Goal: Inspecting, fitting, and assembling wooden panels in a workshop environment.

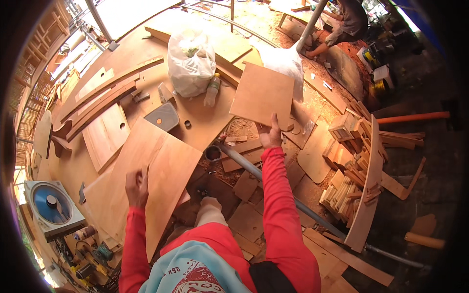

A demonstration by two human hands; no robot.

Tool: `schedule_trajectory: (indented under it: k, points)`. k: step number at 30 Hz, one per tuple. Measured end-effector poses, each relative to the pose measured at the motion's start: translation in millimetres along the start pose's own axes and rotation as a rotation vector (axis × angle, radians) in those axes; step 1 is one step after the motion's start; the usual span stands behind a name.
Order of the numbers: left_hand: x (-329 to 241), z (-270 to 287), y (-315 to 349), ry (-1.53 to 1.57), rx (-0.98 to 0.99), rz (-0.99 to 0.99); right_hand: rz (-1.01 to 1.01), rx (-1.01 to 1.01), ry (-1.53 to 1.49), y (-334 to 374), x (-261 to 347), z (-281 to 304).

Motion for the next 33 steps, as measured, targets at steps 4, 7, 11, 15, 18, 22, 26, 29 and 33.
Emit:
schedule_trajectory:
  k: [4, 7, 11, 15, 18, 22, 26, 29, 33]
  points:
    - [3.9, 27.9, 82.3, 0.081, -0.048, 0.248, 0.033, 0.01, -0.02, -94.6, -31.9, 25.7]
    - [20.3, 23.9, 106.0, 0.176, -0.081, 0.388, -0.136, 0.005, -0.165, -155.5, -29.4, 42.6]
    - [21.5, 27.8, 125.3, 0.453, -0.086, 0.479, -0.412, -0.129, 0.009, -152.7, -63.6, 23.2]
    - [3.7, 18.7, 75.4, 0.209, 0.075, 0.28, -0.579, -0.13, 0.074, -93.2, -67.7, 37.6]
    - [-22.3, -1.3, 11.3, 0.097, 0.235, 0.049, -0.543, -0.116, 0.12, -40.7, -59.3, 56.8]
    - [-56.1, -38.8, -63.3, 0.119, 0.029, -0.262, -0.571, -0.04, 0.193, 86.3, -45.0, 21.3]
    - [-111.6, -59.7, -85.7, 0.415, 0.011, -0.139, -1.043, -0.203, 0.336, 216.6, -76.8, -55.0]
    - [-107.5, -66.5, -48.2, 0.356, -0.021, -0.148, -0.876, 0.291, 0.89, 235.2, -120.0, -93.4]
    - [-38.0, -41.2, 57.4, 0.232, -0.179, 0.078, -0.099, 0.822, 1.496, 180.3, -185.1, -163.7]
Point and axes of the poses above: each hand's wrist, its own y-axis away from the middle knuckle, its own z-axis out of the back of the hand, x = y × z, the point moved 2 cm from there along -y, towards the middle knuckle, and after that the axes turned 15 degrees about x, right-handed, at the moved point
